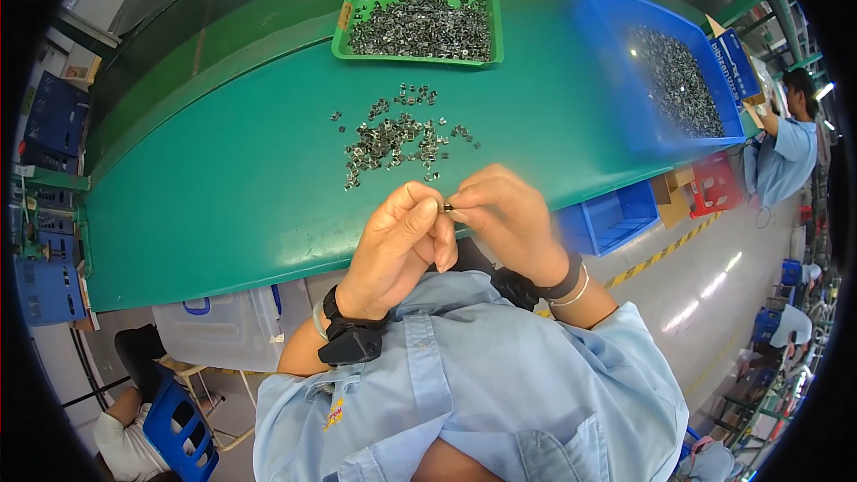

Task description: The person picks up small metal components from a pile on the table, fits them together by hand, and places the assembled units into a blue bin, occasionally replenishing the pile from a green tray.

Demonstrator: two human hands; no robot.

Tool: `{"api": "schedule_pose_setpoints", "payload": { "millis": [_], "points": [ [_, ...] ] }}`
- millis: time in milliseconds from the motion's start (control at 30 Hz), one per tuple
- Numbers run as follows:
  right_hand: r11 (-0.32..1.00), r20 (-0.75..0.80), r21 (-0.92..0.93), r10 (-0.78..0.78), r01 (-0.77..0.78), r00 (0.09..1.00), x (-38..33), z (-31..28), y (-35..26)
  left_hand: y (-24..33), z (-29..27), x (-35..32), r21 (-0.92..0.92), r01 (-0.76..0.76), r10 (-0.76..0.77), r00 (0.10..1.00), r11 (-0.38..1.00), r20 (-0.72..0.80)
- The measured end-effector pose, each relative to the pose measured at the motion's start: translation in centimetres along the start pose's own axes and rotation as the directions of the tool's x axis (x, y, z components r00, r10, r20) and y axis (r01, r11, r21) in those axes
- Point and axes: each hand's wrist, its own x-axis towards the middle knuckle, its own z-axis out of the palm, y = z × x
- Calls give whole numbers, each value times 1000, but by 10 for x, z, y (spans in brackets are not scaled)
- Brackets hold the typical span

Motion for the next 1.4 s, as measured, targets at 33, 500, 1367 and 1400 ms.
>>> {"api": "schedule_pose_setpoints", "payload": {
  "millis": [33, 500, 1367, 1400],
  "points": [
    [1000, 2, 1, -1, 1, 1000, 0, 1, 0, -1, -2, 0, -18, 9, -8, 1000, 1000, 27],
    [995, 59, -57, -80, 84, 995, 2, 9, -1, 5, -4, -8, 193, -33, 41, 999, 981, -36],
    [982, 8, -133, 140, -138, 990, 144, -30, 40, 20, -27, -5, 162, -102, 107, 994, 981, -20],
    [968, 48, -212, 149, -135, 988, 145, -33, 41, 22, -29, -7, 149, -100, 104, 994, 984, -19]
  ]
}}
